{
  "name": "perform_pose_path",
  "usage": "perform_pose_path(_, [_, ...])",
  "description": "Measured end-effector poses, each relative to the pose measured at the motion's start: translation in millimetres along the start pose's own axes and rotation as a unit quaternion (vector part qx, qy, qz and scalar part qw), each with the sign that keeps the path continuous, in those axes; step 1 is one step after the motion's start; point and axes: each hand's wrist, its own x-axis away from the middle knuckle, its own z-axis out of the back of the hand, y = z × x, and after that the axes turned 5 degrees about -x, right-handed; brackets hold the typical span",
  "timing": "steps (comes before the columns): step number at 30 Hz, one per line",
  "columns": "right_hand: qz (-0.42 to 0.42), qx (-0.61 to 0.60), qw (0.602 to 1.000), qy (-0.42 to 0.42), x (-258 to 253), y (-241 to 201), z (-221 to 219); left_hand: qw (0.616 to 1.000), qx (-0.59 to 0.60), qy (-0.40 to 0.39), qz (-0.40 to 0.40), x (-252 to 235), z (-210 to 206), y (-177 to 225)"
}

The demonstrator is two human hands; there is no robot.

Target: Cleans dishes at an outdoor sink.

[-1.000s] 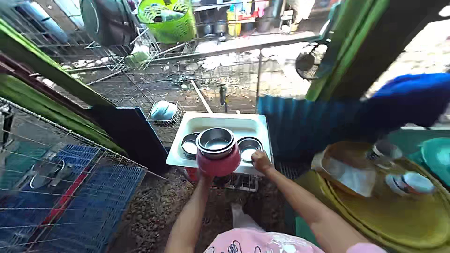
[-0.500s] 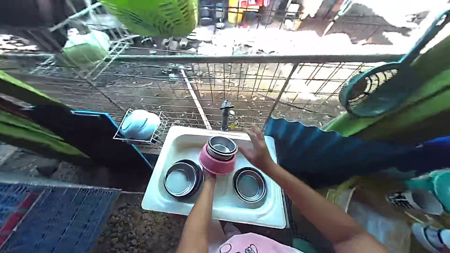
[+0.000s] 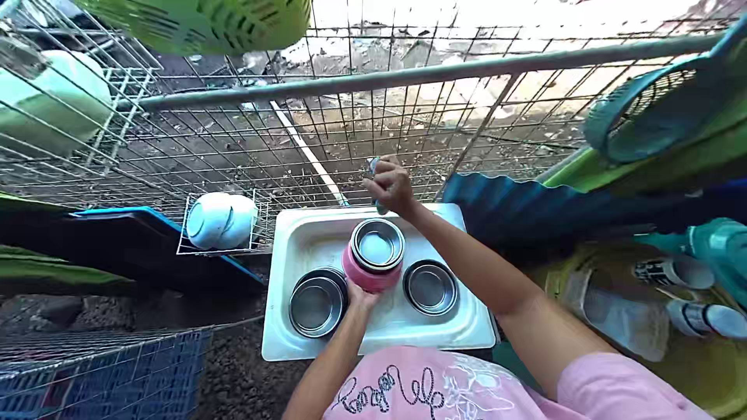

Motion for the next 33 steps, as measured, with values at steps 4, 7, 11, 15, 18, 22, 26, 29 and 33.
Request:
perform_pose_path(4, [0.014, 0.0, 1.0, -0.01, 0.5, 5.0, 1.2, 0.997, -0.054, -0.052, -0.003, -11.3, 0.3, 10.6])
perform_pose_path(7, [0.019, 0.021, 1.0, 0.002, 1.2, 4.2, -0.6, 0.995, -0.083, -0.053, -0.017, -27.9, 0.7, 10.1])
perform_pose_path(11, [0.02, 0.092, 0.996, 0.001, 3.8, 4.4, 1.9, 0.978, -0.193, -0.046, -0.062, 3.3, -8.9, 14.1])
perform_pose_path(15, [-0.001, 0.175, 0.985, 0.012, 4.4, -1.1, -2.1, 0.847, -0.381, -0.197, -0.315, 55.5, -32.1, 57.9])
perform_pose_path(18, [-0.03, 0.236, 0.97, 0.047, 4.5, -7.8, -15.0, 0.841, -0.364, -0.236, -0.324, 41.2, -84.0, 90.4])
perform_pose_path(22, [-0.127, 0.289, 0.949, 0.013, -1.1, -22.9, -18.1, 0.832, -0.396, -0.313, -0.229, -1.4, -140.3, 87.2])
perform_pose_path(26, [-0.199, 0.117, 0.972, -0.05, 26.0, -52.4, 38.7, 0.817, -0.411, -0.288, -0.284, -0.2, -185.5, 45.7])
perform_pose_path(29, [-0.182, 0.142, 0.968, 0.095, 115.5, -55.7, 131.4, 0.75, -0.535, -0.179, -0.345, 9.0, -172.6, 47.6])
perform_pose_path(33, [-0.535, 0.308, 0.772, 0.154, 271.4, -49.9, 310.0, 0.664, -0.641, -0.048, -0.382, 13.2, -145.0, 62.4])
